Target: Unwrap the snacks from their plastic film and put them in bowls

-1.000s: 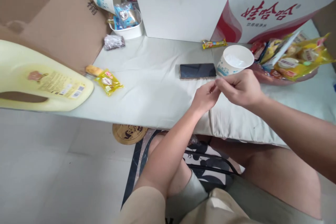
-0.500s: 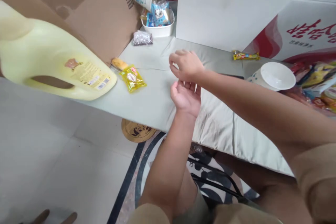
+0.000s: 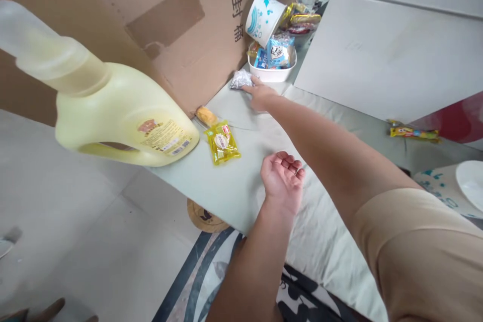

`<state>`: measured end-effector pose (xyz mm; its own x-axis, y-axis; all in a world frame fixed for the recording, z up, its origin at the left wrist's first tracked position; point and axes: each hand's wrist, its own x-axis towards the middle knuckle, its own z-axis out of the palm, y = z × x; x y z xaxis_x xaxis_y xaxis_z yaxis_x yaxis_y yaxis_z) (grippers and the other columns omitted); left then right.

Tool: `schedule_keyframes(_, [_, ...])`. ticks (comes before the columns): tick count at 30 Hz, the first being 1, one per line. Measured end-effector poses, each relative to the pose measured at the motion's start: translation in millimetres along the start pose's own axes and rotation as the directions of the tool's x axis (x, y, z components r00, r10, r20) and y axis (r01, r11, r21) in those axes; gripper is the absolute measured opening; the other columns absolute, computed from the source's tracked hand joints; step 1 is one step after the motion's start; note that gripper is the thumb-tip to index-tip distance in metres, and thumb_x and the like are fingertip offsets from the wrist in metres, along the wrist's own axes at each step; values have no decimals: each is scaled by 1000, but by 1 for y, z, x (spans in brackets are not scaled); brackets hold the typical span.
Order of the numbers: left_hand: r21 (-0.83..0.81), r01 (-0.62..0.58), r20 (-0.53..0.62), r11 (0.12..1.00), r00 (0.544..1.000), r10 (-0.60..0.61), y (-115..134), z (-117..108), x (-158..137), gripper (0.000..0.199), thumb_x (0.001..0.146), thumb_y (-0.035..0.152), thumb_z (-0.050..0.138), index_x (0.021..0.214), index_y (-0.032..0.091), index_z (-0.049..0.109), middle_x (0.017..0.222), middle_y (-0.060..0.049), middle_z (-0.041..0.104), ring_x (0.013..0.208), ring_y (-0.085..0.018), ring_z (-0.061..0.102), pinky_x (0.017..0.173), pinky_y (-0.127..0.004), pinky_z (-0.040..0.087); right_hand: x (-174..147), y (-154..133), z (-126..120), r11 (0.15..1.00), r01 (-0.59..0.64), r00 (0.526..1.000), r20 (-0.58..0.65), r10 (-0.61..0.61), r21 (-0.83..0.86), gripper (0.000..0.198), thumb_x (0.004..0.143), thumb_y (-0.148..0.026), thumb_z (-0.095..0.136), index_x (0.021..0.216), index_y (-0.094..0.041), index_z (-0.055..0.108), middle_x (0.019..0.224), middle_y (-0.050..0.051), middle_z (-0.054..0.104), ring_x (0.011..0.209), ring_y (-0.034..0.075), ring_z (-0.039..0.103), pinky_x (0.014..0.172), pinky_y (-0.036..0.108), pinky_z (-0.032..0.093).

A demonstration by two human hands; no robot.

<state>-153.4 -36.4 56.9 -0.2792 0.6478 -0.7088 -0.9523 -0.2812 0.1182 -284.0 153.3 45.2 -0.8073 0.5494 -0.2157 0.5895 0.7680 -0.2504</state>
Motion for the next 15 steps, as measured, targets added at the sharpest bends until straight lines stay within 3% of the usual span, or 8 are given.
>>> schedule_keyframes(2, [1,-8,18,1000,1000,8,-1,-1,-1,18,84,29,49,70,18,50,66,1,45,55,-10,45,57,-23,36,-13,6,4,1000,25,999,-21,-25,0,77,88,-9,54,161,-29,44,177,4,18,153,32,40,125,47,36])
schedule_keyframes(5, [15,3,59,1000,998,-4,-5,-2,-7,19,85,29,47,69,18,50,63,2,41,51,-9,41,53,-22,32,-62,20,11,997,82,993,-80,-82,-8,64,91,-13,54,154,-25,55,171,9,31,147,35,48,122,47,41])
schedule_keyframes(9, [47,-8,174,999,985,-1,-14,-3,-21,22,88,28,46,69,18,50,61,3,39,49,-8,38,52,-22,31,-168,53,18,997,77,983,-168,-75,7,57,91,-15,53,146,-24,63,157,12,52,131,32,62,109,45,52])
schedule_keyframes(10, [58,-18,205,998,979,6,-17,-3,-24,22,88,28,46,69,18,50,61,3,38,49,-8,38,52,-22,31,-199,65,19,996,63,968,-245,-46,63,57,90,-16,54,147,-24,62,152,12,57,126,31,65,105,44,55])
schedule_keyframes(12, [112,-49,246,993,969,20,-27,-2,-27,21,87,27,48,67,18,49,60,4,38,49,-8,37,52,-22,30,-264,91,23,982,66,891,-454,22,178,51,90,-18,56,140,-22,66,135,11,69,113,27,71,99,41,57])
schedule_keyframes(15, [367,-122,282,922,959,15,-57,-3,-30,18,83,26,57,68,19,50,63,3,43,53,-8,42,55,-22,34,-358,121,38,966,48,671,-725,158,255,37,92,-23,57,126,-23,70,118,10,74,107,26,72,94,42,59])
